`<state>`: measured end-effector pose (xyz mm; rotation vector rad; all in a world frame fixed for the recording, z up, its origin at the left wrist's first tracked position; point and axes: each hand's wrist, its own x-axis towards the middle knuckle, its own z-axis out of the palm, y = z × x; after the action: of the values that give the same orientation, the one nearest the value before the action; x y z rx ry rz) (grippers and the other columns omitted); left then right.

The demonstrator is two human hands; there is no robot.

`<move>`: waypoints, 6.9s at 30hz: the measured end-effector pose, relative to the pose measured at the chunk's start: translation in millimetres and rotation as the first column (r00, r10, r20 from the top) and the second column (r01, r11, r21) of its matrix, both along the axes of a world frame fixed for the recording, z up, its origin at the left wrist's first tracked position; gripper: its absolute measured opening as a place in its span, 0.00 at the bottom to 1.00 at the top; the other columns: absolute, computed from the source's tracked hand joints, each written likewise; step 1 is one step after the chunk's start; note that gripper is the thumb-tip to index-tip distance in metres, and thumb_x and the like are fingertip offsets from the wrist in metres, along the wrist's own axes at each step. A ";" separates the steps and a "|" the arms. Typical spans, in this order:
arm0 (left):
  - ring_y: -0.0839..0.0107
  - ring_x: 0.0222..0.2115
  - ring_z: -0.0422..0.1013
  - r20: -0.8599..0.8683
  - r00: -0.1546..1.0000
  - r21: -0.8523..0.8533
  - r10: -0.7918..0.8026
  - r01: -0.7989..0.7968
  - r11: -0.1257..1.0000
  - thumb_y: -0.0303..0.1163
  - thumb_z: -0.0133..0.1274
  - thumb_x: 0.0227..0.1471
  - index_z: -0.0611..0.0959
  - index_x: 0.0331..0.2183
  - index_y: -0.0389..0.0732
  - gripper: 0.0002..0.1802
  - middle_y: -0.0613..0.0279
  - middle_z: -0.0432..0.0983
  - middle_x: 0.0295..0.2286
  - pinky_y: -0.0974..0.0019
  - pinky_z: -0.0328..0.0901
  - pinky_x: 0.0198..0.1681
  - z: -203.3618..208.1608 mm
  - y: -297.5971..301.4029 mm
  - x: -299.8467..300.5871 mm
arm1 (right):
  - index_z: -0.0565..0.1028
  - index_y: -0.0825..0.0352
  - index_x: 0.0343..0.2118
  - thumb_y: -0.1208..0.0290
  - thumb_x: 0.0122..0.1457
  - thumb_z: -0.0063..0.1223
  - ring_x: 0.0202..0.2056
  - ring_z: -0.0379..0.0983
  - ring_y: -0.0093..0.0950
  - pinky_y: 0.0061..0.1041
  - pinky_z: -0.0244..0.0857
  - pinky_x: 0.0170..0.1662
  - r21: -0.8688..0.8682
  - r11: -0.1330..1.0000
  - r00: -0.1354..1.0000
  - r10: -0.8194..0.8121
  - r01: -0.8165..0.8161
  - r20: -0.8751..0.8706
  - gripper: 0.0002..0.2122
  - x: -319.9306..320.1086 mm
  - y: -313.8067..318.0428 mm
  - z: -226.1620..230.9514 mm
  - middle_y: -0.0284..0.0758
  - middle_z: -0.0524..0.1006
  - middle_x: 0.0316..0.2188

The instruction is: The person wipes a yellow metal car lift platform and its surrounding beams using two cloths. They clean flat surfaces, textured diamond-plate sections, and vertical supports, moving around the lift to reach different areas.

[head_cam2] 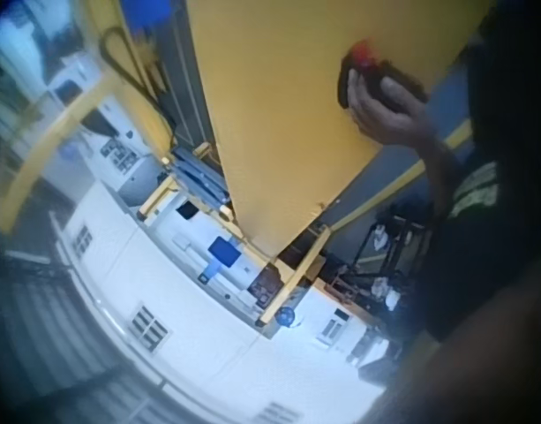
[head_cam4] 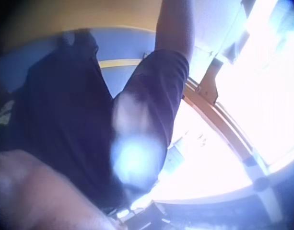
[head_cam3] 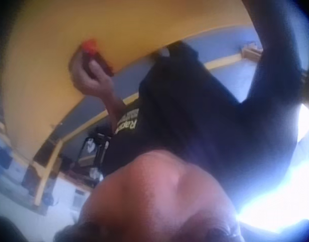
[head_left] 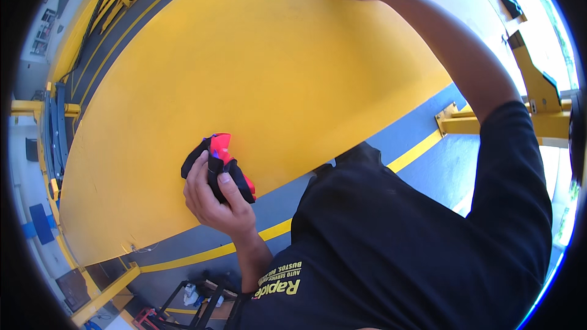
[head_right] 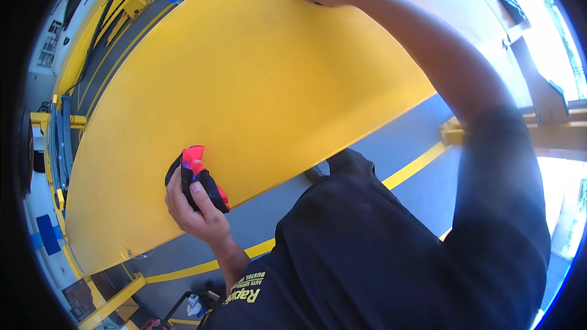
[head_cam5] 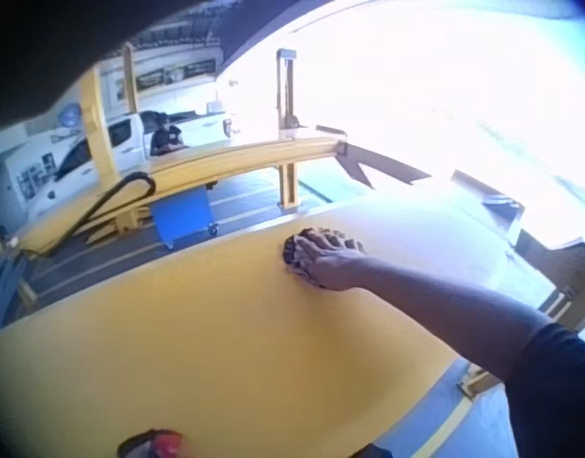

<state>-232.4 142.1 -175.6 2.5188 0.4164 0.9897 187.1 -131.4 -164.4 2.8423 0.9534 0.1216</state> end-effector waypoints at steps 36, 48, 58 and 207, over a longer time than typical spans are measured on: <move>0.61 0.51 0.77 0.055 0.992 0.128 0.113 -0.119 0.985 0.41 0.58 0.59 0.88 0.42 0.45 0.14 0.68 0.85 0.48 0.57 0.63 0.56 -9.5 2.3 0.4 | 0.59 0.55 0.74 0.40 0.73 0.34 0.76 0.46 0.51 0.67 0.40 0.73 0.177 0.982 0.997 0.072 -0.071 -0.001 0.34 -73.2 98.7 4.0 0.43 0.52 0.77; 0.57 0.52 0.75 -0.008 1.000 0.109 0.025 -0.024 0.994 0.38 0.59 0.55 0.86 0.43 0.42 0.15 0.63 0.83 0.50 0.55 0.62 0.58 0.2 3.5 -8.6 | 0.65 0.49 0.73 0.48 0.68 0.50 0.77 0.50 0.42 0.59 0.40 0.76 0.345 0.810 0.842 0.531 -0.474 -0.091 0.31 -274.0 34.7 23.1 0.37 0.60 0.76; 0.58 0.48 0.78 0.055 0.998 0.136 0.035 -0.042 0.990 0.39 0.57 0.56 0.87 0.40 0.41 0.14 0.63 0.85 0.46 0.56 0.65 0.53 0.8 -4.1 -1.3 | 0.76 0.46 0.61 0.46 0.71 0.47 0.75 0.46 0.51 0.66 0.47 0.69 0.059 0.990 0.990 0.130 -0.127 -0.050 0.21 -8.1 8.0 18.7 0.37 0.54 0.75; 0.43 0.73 0.49 -0.549 0.764 0.282 -0.338 0.550 0.786 0.59 0.33 0.73 0.60 0.74 0.62 0.35 0.59 0.50 0.75 0.30 0.45 0.72 8.0 36.3 377.8 | 0.64 0.47 0.74 0.43 0.74 0.38 0.77 0.49 0.36 0.46 0.38 0.78 0.239 0.912 0.912 -0.375 0.332 0.166 0.29 -146.0 -177.0 -2.1 0.28 0.58 0.77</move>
<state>145.4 178.4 -167.6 3.0389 -0.3442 0.2735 41.1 -308.4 -166.5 3.0548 0.3888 0.4940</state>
